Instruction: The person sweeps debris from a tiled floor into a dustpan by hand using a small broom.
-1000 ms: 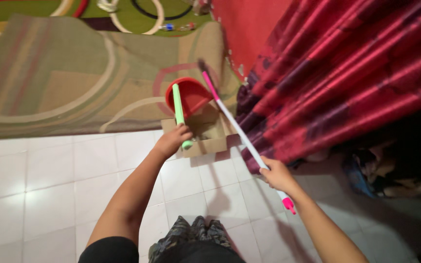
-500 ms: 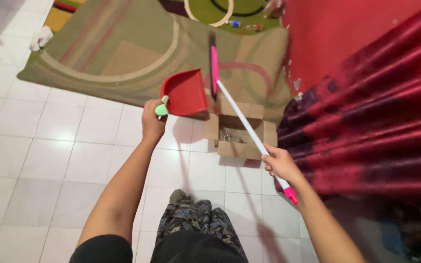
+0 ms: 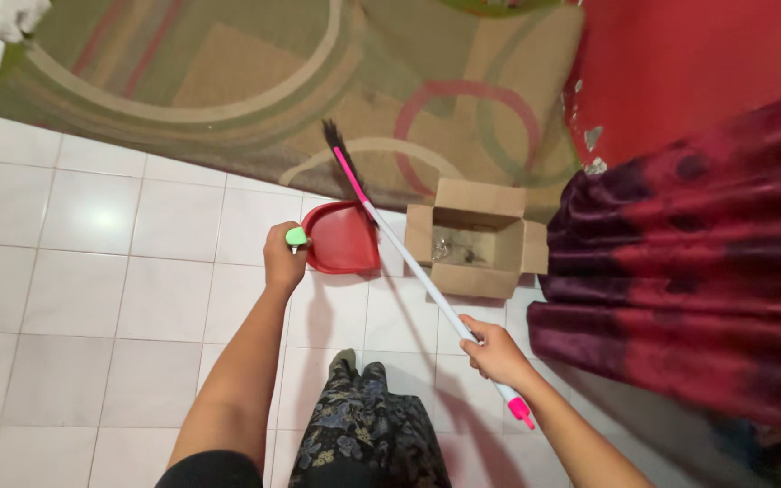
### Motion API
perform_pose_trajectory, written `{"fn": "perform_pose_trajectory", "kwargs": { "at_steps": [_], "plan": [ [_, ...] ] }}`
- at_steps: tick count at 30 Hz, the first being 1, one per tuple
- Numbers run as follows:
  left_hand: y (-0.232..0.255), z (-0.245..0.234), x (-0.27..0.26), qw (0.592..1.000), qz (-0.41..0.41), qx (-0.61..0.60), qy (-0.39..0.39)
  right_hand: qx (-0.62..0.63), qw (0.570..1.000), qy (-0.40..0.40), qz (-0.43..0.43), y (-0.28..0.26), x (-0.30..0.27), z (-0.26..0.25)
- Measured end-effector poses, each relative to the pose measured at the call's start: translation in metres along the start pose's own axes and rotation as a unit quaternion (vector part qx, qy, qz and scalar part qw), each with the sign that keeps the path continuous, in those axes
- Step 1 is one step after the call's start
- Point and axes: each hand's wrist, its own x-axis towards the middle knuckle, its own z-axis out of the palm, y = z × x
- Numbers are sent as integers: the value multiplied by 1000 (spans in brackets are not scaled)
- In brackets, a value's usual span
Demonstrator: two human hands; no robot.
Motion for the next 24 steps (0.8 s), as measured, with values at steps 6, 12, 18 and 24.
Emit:
{"fn": "perform_pose_trajectory", "kwargs": {
  "at_steps": [6, 12, 18, 24],
  "plan": [
    [-38, 40, 27, 997, -45, -13, -68, -32, 997, 13, 73, -27, 8, 13],
    [-69, 79, 38, 990, -83, 24, -110, -68, 993, 24, 90, -35, 19, 12],
    [-104, 87, 48, 991, -79, 41, -104, -56, 995, 26, 75, -34, 25, 5],
    [-88, 50, 62, 982, -89, 45, -159, -61, 996, 33, 60, -44, 19, -5]
  ]
}}
